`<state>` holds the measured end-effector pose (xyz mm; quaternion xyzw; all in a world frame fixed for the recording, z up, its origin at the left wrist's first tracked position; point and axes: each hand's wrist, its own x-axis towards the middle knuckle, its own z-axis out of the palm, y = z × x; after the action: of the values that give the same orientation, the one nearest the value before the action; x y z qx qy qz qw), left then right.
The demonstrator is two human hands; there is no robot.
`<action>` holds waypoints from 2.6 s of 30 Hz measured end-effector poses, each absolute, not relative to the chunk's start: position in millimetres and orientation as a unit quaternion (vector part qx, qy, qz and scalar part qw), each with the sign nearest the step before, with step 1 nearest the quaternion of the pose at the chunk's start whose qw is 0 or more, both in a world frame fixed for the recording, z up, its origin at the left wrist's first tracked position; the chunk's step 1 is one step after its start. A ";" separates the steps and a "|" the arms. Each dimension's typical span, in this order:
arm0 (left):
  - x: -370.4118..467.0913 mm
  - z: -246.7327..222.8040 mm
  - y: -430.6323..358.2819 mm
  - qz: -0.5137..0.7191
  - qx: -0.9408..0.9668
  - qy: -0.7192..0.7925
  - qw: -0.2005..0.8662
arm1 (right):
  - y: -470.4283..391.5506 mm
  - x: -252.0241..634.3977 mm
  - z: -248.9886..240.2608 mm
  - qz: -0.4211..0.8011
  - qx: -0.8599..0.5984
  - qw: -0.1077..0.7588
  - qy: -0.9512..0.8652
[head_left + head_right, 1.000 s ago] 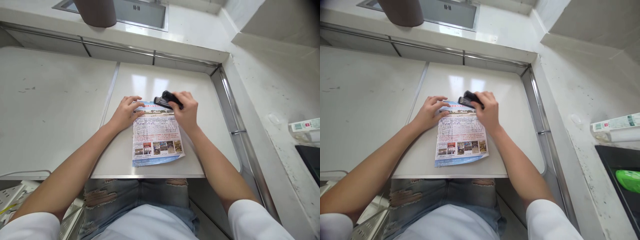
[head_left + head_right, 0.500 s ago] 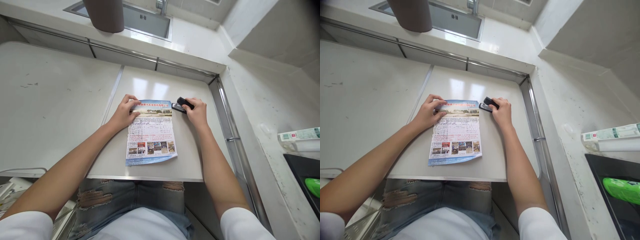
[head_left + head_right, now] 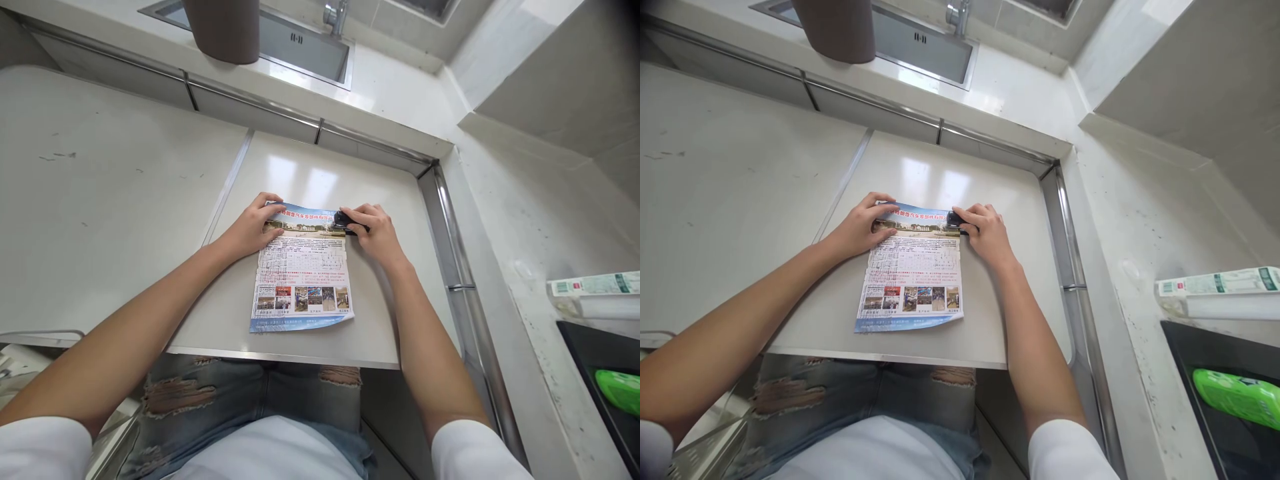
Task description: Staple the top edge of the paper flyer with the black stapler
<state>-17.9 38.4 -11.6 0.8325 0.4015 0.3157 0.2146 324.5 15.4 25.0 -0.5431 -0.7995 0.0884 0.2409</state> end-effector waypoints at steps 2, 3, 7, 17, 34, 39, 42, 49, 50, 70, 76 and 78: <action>-18.1 -10.9 38.0 0.311 0.832 0.403 0.220 | 13.7 319.6 25.4 0.071 -0.559 0.213 -0.798; -18.1 -10.6 37.7 0.310 0.832 0.403 0.222 | 12.8 317.6 25.6 0.064 -0.568 0.205 -0.795; -17.7 -9.6 37.1 0.304 0.827 0.414 0.228 | 10.7 315.0 25.5 0.063 -0.577 0.203 -0.788; -16.8 -10.8 36.5 0.306 0.820 0.418 0.244 | 9.7 315.7 25.2 0.068 -0.587 0.218 -0.777; -16.8 -9.9 36.8 0.307 0.814 0.423 0.253 | 8.3 312.3 23.4 0.049 -0.591 0.195 -0.782; -16.9 -10.4 36.8 0.307 0.811 0.428 0.256 | 7.7 304.3 21.5 0.020 -0.604 0.169 -0.779; -17.2 -12.0 37.2 0.304 0.815 0.424 0.251 | 6.3 298.9 20.5 0.003 -0.602 0.146 -0.785; -18.6 -12.7 37.8 0.293 0.821 0.423 0.247 | 2.9 292.5 21.4 -0.025 -0.585 0.125 -0.801; -19.0 -12.6 38.0 0.290 0.822 0.426 0.244 | 2.2 293.7 23.3 -0.022 -0.586 0.126 -0.800; -19.9 -11.4 40.9 0.340 0.781 0.476 0.218 | -5.2 288.8 32.6 0.066 -0.651 0.368 -0.660; -25.6 -15.1 45.9 0.395 0.711 0.537 0.224 | -27.4 236.5 25.8 0.204 -0.549 0.322 -0.744; -26.1 -16.0 46.7 0.395 0.706 0.541 0.232 | -31.4 226.8 22.7 0.210 -0.536 0.298 -0.762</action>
<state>-26.1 46.7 -16.0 0.7056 0.5405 0.3953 0.2319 226.8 -31.4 22.7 -0.5356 -0.7619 0.2097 0.2977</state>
